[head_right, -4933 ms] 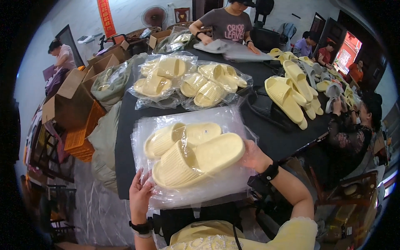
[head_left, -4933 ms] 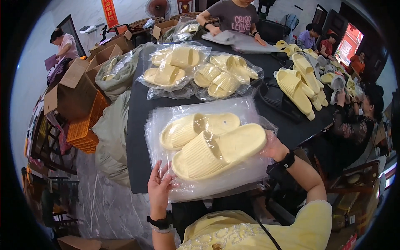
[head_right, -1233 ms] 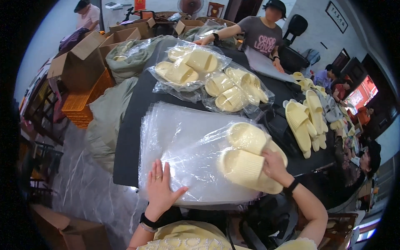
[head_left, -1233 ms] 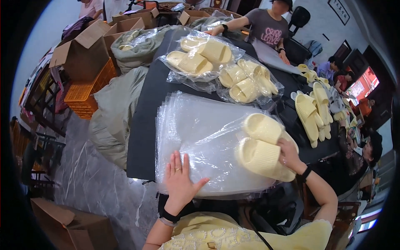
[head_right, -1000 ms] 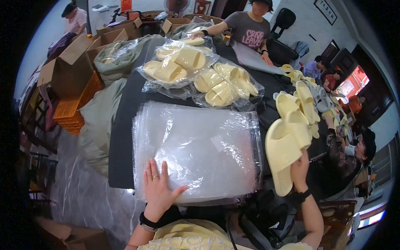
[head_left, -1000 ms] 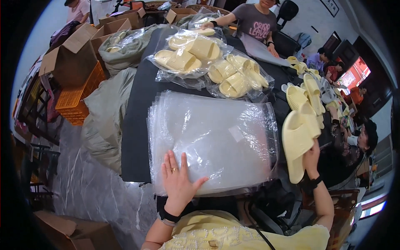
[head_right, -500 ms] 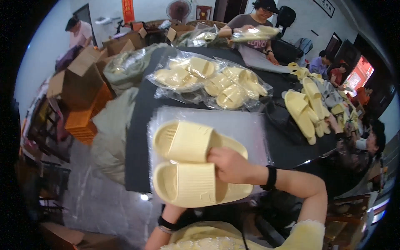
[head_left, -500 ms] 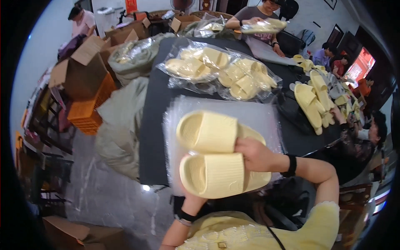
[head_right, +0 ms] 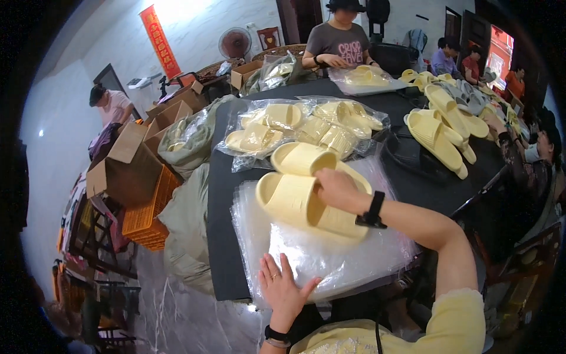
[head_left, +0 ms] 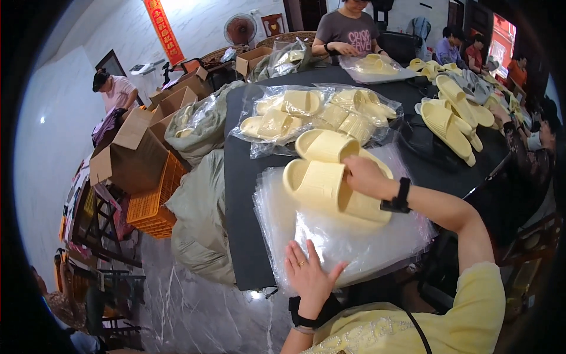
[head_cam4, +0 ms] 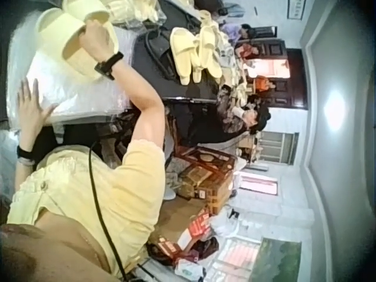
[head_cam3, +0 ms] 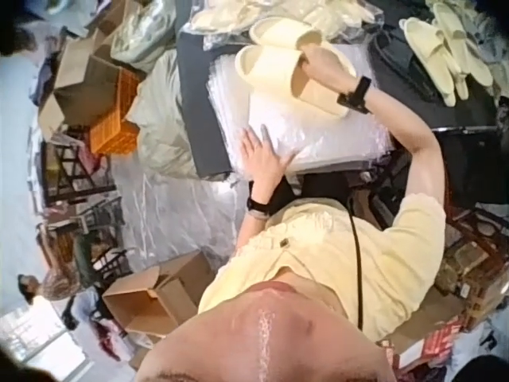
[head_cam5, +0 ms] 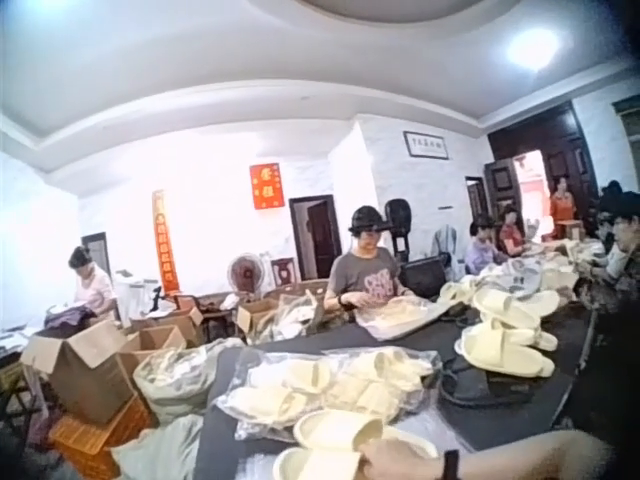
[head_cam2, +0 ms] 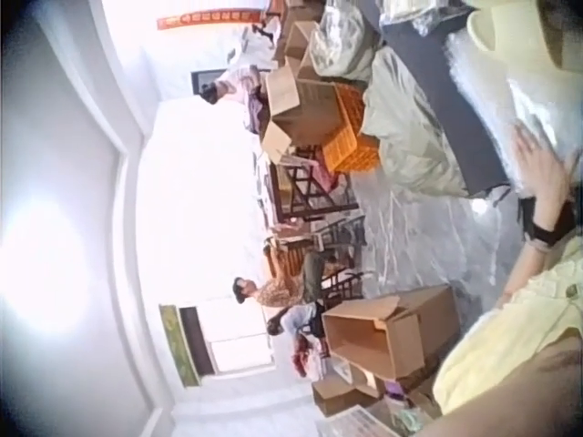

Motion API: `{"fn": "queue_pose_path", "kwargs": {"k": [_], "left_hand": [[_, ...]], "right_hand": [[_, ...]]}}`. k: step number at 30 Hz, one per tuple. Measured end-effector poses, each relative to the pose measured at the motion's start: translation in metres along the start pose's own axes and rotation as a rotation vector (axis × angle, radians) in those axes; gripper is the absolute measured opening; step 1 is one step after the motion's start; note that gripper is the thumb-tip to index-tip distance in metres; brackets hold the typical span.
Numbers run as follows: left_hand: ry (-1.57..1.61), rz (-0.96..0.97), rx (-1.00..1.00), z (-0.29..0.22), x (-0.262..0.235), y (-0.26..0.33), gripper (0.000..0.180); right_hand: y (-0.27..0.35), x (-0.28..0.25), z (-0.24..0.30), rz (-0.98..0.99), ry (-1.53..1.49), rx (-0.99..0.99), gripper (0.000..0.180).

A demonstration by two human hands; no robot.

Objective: The recorder is packaging pairs of plastic slide sandals into clear plastic bags and placing them into a larger transport bag or container.

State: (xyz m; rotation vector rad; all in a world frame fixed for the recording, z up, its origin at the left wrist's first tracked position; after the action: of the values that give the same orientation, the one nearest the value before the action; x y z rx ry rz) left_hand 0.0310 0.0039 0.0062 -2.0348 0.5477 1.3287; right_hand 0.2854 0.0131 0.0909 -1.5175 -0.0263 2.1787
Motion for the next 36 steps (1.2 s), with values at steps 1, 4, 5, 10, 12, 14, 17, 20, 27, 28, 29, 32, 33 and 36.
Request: {"fn": "queue_pose_path", "kwargs": {"k": [1, 4, 5, 10, 12, 14, 17, 20, 27, 28, 29, 32, 33, 36], "left_hand": [[-0.005, -0.002, -0.015, 0.001, 0.0, 0.0, 0.092], [0.059, 0.081, 0.05, 0.008, 0.008, 0.003, 0.083], [0.111, 0.157, 0.102, 0.009, 0.012, 0.002, 0.079], [0.031, 0.113, -0.03, -0.001, 0.004, -0.001, 0.089], [-0.008, 0.103, -0.028, -0.001, 0.004, 0.002, 0.094], [-0.052, 0.117, -0.039, 0.002, 0.005, 0.004, 0.102], [-0.021, 0.157, -0.058, -0.003, -0.006, 0.002, 0.103], [-0.008, 0.173, -0.081, -0.003, -0.002, 0.002, 0.105], [-0.045, 0.116, -0.034, -0.004, -0.001, 0.001, 0.102], [-0.041, 0.108, -0.009, -0.008, -0.002, 0.0, 0.101], [-0.049, 0.105, -0.035, -0.007, -0.004, 0.001, 0.101], [-0.066, 0.091, -0.035, -0.008, -0.01, -0.001, 0.099], [-0.065, 0.111, -0.035, -0.008, -0.01, -0.001, 0.099], [-0.072, 0.108, -0.041, -0.002, -0.004, 0.001, 0.097]], "right_hand": [[0.011, -0.004, 0.014, 0.009, -0.011, -0.042, 0.022], [0.062, -0.001, 0.044, 0.169, -0.084, -0.129, 0.023], [0.079, 0.002, 0.048, 0.266, -0.095, -0.157, 0.023], [0.099, 0.001, -0.017, 0.211, 0.076, -0.098, 0.023], [0.093, -0.011, -0.056, 0.021, 0.033, 0.088, 0.023], [0.096, -0.021, -0.092, -0.053, 0.033, 0.18, 0.023], [0.108, -0.05, -0.126, -0.189, 0.019, 0.246, 0.023], [0.107, -0.107, -0.144, -0.31, -0.03, 0.216, 0.024], [0.047, -0.234, -0.283, -0.515, 0.182, 0.395, 0.029], [0.046, -0.241, -0.32, -0.603, 0.167, 0.481, 0.036], [0.039, -0.23, -0.333, -0.671, 0.132, 0.49, 0.038], [0.018, -0.205, -0.318, -0.718, 0.129, 0.548, 0.04], [0.014, -0.189, -0.296, -0.83, 0.227, 0.514, 0.04], [0.005, -0.151, -0.207, -0.887, 0.574, 0.126, 0.036]]}}
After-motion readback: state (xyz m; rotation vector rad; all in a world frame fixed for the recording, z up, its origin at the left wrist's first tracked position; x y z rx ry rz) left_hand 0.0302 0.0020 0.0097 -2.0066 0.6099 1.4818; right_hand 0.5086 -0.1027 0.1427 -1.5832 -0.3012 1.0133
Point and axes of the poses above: each hand's wrist, its own y-axis away from the middle knuckle, its own x-axis out of the palm, z = x × y, the point moved 3 cm from there along -y, towards the middle knuckle, and after that the axes turned 3 degrees about -x, right-handed, at the moved point
